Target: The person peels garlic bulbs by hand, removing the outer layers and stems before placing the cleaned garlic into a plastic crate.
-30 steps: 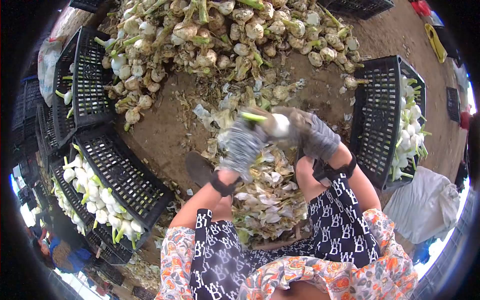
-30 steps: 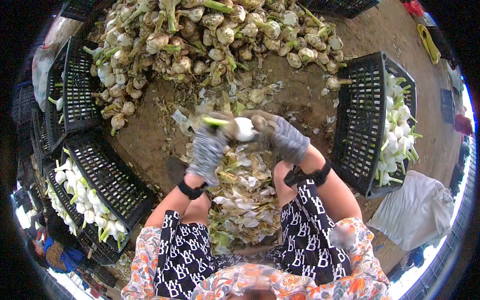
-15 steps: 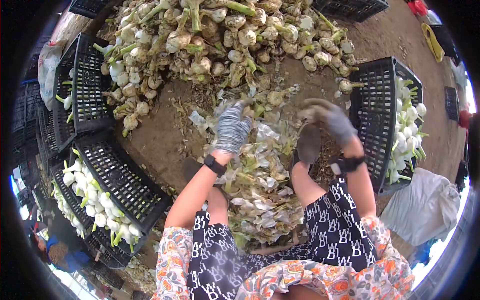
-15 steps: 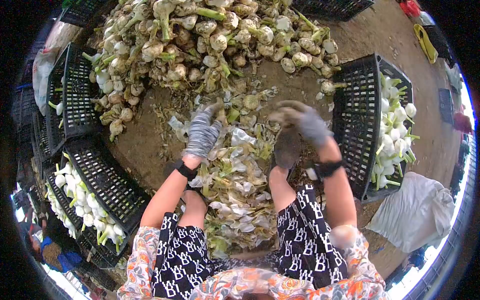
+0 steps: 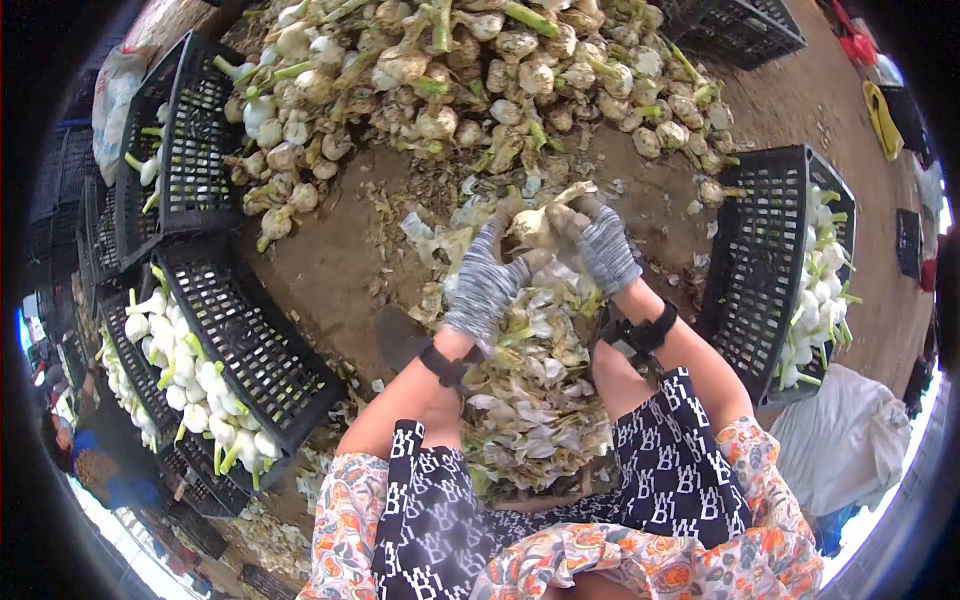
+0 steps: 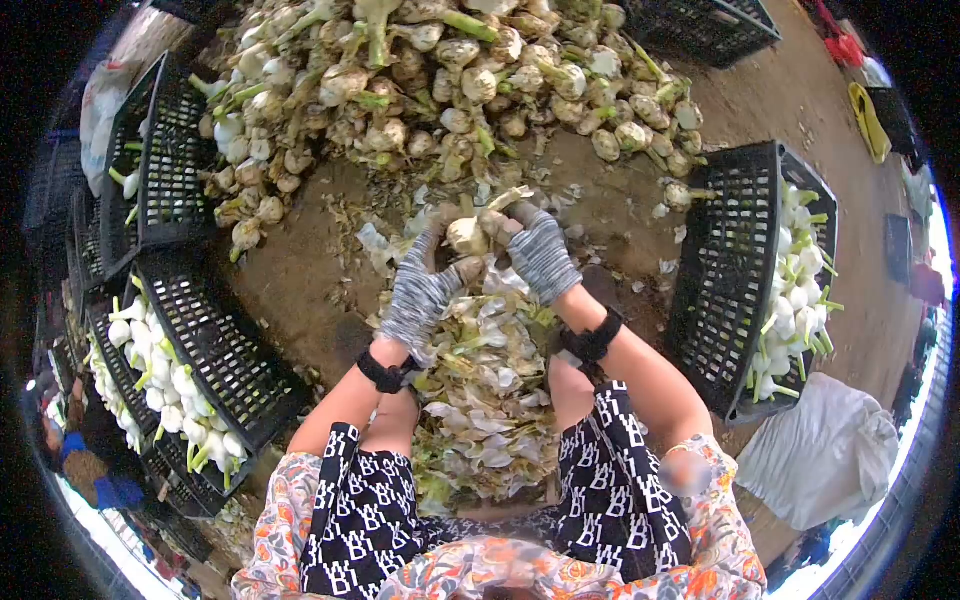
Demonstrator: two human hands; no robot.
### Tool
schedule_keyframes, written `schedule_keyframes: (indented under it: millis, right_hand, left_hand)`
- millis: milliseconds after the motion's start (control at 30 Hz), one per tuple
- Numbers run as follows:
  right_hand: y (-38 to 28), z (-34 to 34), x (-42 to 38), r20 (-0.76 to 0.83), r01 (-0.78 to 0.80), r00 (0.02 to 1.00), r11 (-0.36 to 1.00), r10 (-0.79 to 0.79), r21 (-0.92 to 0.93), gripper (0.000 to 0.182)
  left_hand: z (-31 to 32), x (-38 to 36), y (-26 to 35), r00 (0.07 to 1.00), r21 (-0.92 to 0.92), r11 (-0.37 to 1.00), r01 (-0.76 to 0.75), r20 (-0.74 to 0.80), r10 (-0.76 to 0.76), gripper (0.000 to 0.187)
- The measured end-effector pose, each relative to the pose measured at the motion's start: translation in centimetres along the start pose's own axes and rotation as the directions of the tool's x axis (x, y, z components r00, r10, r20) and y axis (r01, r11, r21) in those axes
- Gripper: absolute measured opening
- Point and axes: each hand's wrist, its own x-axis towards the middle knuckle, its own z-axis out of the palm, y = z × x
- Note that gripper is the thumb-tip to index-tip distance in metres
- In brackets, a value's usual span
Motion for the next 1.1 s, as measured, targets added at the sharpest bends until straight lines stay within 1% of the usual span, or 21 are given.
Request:
schedule_keyframes:
  millis: [33, 67, 100, 133, 200, 233, 300, 367, 400, 500, 533, 600, 733, 833, 867, 933, 967, 1000, 1033, 1067, 1100]
  right_hand:
    - [-0.7, 0.6, -0.2, 0.018, -0.002, 1.0, 1.0, 0.002, 0.016, 0.027]
    - [-1.1, 0.8, -0.2, 0.037, -0.062, 0.997, 0.998, 0.06, 0.032, 0.026]
    - [-1.9, 0.8, -0.3, 0.112, -0.218, 0.973, 0.963, 0.202, 0.157, 0.025]
    - [-2.0, 1.4, -0.3, 0.101, -0.104, 0.991, 0.98, 0.088, 0.169, 0.023]
    - [-2.1, 2.2, -0.1, 0.115, 0.009, 0.993, 0.988, -0.027, 0.153, 0.021]
    - [-2.1, 2.1, 0.2, 0.144, 0.007, 0.989, 0.993, -0.025, 0.122, 0.02]
    - [-2.0, 2.0, 0.6, 0.194, -0.018, 0.981, 0.994, -0.003, 0.108, 0.018]
    - [-2.7, 2.0, 0.8, 0.252, 0.014, 0.968, 0.999, -0.021, 0.032, 0.018]
    - [-3.2, 2.0, 0.7, 0.28, -0.012, 0.96, 0.999, 0.0, 0.041, 0.02]
    - [-3.5, 2.5, 0.7, 0.287, -0.005, 0.958, 1.0, 0.012, -0.028, 0.019]
    - [-3.8, 2.5, 0.7, 0.314, -0.03, 0.949, 0.999, 0.036, -0.024, 0.019]
    - [-4.5, 2.5, 0.5, 0.365, -0.079, 0.928, 0.997, 0.08, -0.016, 0.019]
    - [-3.2, 2.7, 0.8, 0.376, 0.059, 0.926, 0.996, -0.032, -0.062, 0.019]
    - [-3.3, 2.8, 0.4, 0.418, 0.109, 0.905, 0.993, -0.082, -0.041, 0.021]
    - [-3.6, 3.0, 0.3, 0.433, 0.149, 0.894, 0.988, -0.115, -0.044, 0.022]
    - [-5.0, 3.4, -0.3, 0.468, 0.221, 0.872, 0.968, -0.143, -0.115, 0.025]
    - [-5.0, 3.6, -0.5, 0.455, 0.204, 0.884, 0.964, -0.107, -0.169, 0.025]
    - [-4.9, 3.5, -0.7, 0.45, 0.195, 0.89, 0.957, -0.08, -0.216, 0.025]
    - [-4.8, 3.6, -0.7, 0.458, 0.197, 0.887, 0.947, -0.061, -0.255, 0.025]
    - [-4.7, 3.7, -0.9, 0.453, 0.208, 0.89, 0.933, -0.056, -0.293, 0.025]
    - [-4.7, 4.0, -1.1, 0.449, 0.224, 0.891, 0.918, -0.057, -0.328, 0.025]
  left_hand:
    - [-0.2, -0.3, 0.3, 0.999, -0.005, 0.999, -0.033, 0.005, 0.033, 0.064]
    - [-0.4, -0.6, 0.8, 0.998, -0.007, 0.998, -0.067, 0.008, 0.067, 0.065]
    - [-0.5, -1.0, 1.1, 0.995, -0.008, 0.995, -0.1, 0.012, 0.1, 0.066]
    - [-1.0, -1.2, 0.6, 0.99, -0.035, 0.99, -0.139, 0.012, 0.14, 0.064]
    - [-1.2, -1.6, 1.4, 0.977, 0.006, 0.978, -0.21, 0.025, 0.21, 0.063]
    - [-1.3, -1.9, 1.9, 0.969, 0.025, 0.969, -0.246, 0.029, 0.245, 0.063]
    - [-1.6, -2.4, 2.4, 0.985, -0.046, 0.984, -0.17, 0.017, 0.171, 0.064]
    - [-2.2, -2.4, 2.5, 0.972, 0.07, 0.969, -0.235, 0.009, 0.235, 0.065]
    - [-2.3, -2.8, 2.8, 0.981, 0.07, 0.979, -0.192, 0.0, 0.192, 0.066]
    - [-2.7, -3.1, 3.1, 0.983, 0.031, 0.983, -0.18, -0.011, 0.181, 0.066]
    - [-2.9, -2.9, 2.8, 0.974, 0.039, 0.973, -0.226, -0.009, 0.227, 0.066]
    - [-3.2, -3.3, 3.6, 0.991, -0.065, 0.989, -0.133, 0.003, 0.134, 0.064]
    - [-4.3, -3.5, 3.3, 0.997, -0.242, 0.968, 0.068, 0.045, -0.059, 0.064]
    - [-4.7, -4.0, 4.2, 0.986, -0.513, 0.85, 0.122, 0.16, -0.045, 0.064]
    - [-4.6, -4.2, 4.3, 0.991, -0.539, 0.833, 0.123, 0.119, -0.069, 0.061]
    - [-5.4, -4.0, 3.2, 0.973, -0.645, 0.733, 0.217, 0.208, -0.105, 0.057]
    - [-5.9, -4.0, 2.9, 0.964, -0.688, 0.68, 0.254, 0.241, -0.117, 0.056]
    - [-5.0, -4.2, 3.8, 0.972, -0.639, 0.735, 0.227, 0.1, -0.213, 0.053]
    - [-4.1, -4.5, 4.9, 0.978, -0.675, 0.727, 0.125, -0.042, -0.207, 0.05]
    - [-4.4, -5.3, 6.6, 0.965, -0.608, 0.762, 0.223, 0.024, -0.263, 0.048]
    - [-5.4, -4.3, 2.3, 0.981, -0.624, 0.763, 0.169, 0.03, -0.193, 0.043]
